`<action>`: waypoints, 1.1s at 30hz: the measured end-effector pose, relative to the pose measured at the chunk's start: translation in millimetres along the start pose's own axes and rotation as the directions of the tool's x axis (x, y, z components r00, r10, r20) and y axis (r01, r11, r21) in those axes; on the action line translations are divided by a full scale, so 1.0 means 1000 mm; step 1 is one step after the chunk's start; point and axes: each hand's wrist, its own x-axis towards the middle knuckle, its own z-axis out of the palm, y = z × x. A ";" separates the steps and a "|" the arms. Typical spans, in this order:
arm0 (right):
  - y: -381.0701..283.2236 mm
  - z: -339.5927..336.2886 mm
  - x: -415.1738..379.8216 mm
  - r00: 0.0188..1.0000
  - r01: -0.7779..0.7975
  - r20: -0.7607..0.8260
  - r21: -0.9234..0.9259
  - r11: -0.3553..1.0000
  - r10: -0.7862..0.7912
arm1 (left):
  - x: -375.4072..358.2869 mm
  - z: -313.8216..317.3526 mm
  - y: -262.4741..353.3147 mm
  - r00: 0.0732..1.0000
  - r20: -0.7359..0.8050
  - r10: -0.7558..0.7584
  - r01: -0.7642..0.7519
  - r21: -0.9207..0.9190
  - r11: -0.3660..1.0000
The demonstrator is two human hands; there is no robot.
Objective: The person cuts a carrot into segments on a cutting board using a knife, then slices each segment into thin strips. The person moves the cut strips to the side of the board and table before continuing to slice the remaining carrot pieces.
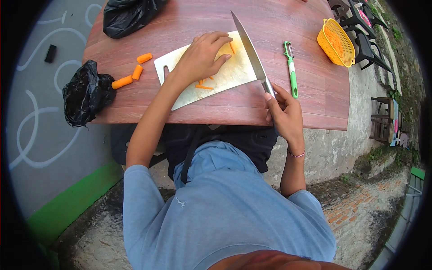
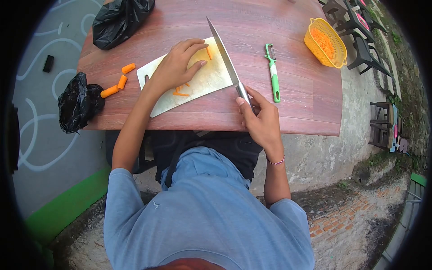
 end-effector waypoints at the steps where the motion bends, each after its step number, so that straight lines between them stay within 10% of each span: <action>1: 0.002 -0.006 0.002 0.997 0.047 -0.060 -0.055 0.997 -0.051 | -0.001 -0.002 0.000 1.000 0.000 0.002 -0.002 -0.001 1.000; 8: -0.017 -0.135 0.088 0.698 0.025 -0.540 -0.637 0.770 -0.470 | -0.004 -0.003 0.001 0.988 0.141 0.068 -0.098 0.223 0.970; 11: -0.019 -0.189 0.134 0.692 -0.038 -0.496 -0.750 0.660 -0.524 | 0.004 0.002 0.005 0.997 0.078 0.022 -0.040 0.242 0.969; 14: -0.007 -0.200 0.158 0.574 0.247 -0.231 -0.866 0.435 -0.785 | 0.010 0.001 0.006 0.994 0.094 -0.063 0.038 0.252 0.967; 16: -0.006 -0.201 0.166 0.853 0.015 -0.262 -0.852 0.523 -0.451 | 0.014 0.000 0.006 0.982 0.160 -0.101 0.057 0.259 0.964; 18: 0.005 -0.202 0.177 0.849 0.036 -0.254 -0.847 0.531 -0.463 | 0.013 0.001 0.008 0.973 0.190 -0.128 0.076 0.259 0.963; 26: -0.034 -0.142 0.183 0.640 0.306 -0.197 -0.821 0.482 -0.742 | 0.004 0.002 0.018 0.976 0.197 -0.088 0.045 0.212 0.976; 33: -0.049 -0.050 0.199 0.575 0.649 0.152 -0.683 0.335 -0.804 | 0.000 0.004 0.014 0.989 0.128 0.066 -0.080 0.103 0.992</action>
